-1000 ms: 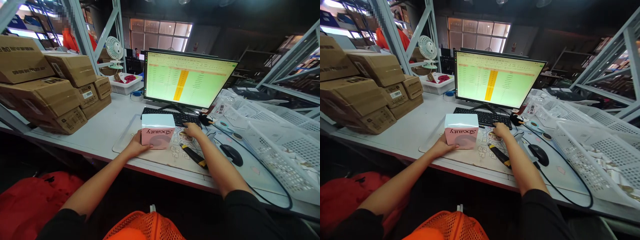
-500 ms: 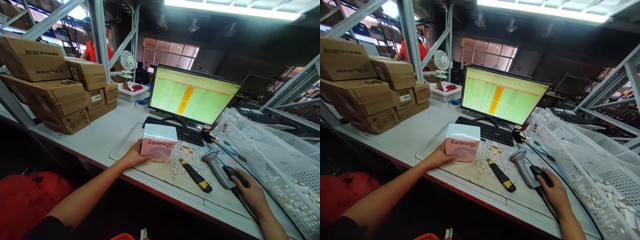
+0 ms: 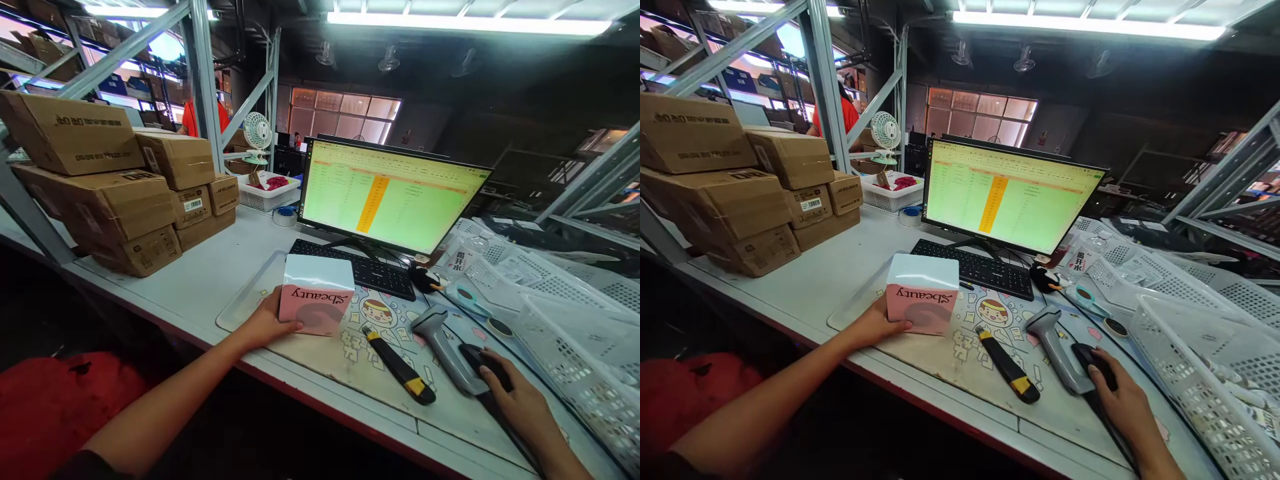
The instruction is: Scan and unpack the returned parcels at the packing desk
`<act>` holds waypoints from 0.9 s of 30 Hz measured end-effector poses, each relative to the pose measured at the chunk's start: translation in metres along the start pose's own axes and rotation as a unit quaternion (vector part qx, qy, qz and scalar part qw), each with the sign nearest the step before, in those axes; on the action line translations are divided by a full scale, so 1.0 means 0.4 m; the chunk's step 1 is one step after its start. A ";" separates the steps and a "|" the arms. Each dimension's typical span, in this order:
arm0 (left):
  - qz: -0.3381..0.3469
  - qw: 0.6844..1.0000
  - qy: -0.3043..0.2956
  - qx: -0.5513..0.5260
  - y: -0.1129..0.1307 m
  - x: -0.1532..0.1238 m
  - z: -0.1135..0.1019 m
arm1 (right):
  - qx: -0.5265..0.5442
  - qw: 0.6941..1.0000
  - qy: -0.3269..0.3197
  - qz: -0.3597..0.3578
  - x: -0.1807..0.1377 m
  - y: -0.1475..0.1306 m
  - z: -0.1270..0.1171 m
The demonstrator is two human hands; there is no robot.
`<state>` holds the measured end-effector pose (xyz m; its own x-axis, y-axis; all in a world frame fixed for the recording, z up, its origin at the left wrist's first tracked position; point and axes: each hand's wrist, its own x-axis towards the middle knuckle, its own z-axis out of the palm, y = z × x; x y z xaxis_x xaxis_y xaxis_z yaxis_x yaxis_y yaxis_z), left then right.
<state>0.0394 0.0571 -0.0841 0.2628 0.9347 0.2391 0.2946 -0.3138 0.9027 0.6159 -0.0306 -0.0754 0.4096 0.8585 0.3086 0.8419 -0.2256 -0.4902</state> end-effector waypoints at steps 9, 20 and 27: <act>-0.013 1.000 -0.005 -0.011 0.000 -0.004 0.000 | -0.028 0.996 0.081 -0.033 0.002 0.023 0.010; -0.022 1.000 0.019 -0.004 0.009 -0.002 0.001 | -0.030 0.998 0.048 -0.020 0.004 0.027 0.016; -0.020 1.000 0.004 -0.012 0.008 -0.001 -0.001 | -0.020 0.998 0.049 -0.028 -0.007 0.015 0.020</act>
<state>0.0400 0.0557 -0.0812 0.2440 0.9478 0.2051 0.2830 -0.2719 0.9198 0.6171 -0.0307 -0.0858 0.3930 0.8211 0.4140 0.8767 -0.1988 -0.4381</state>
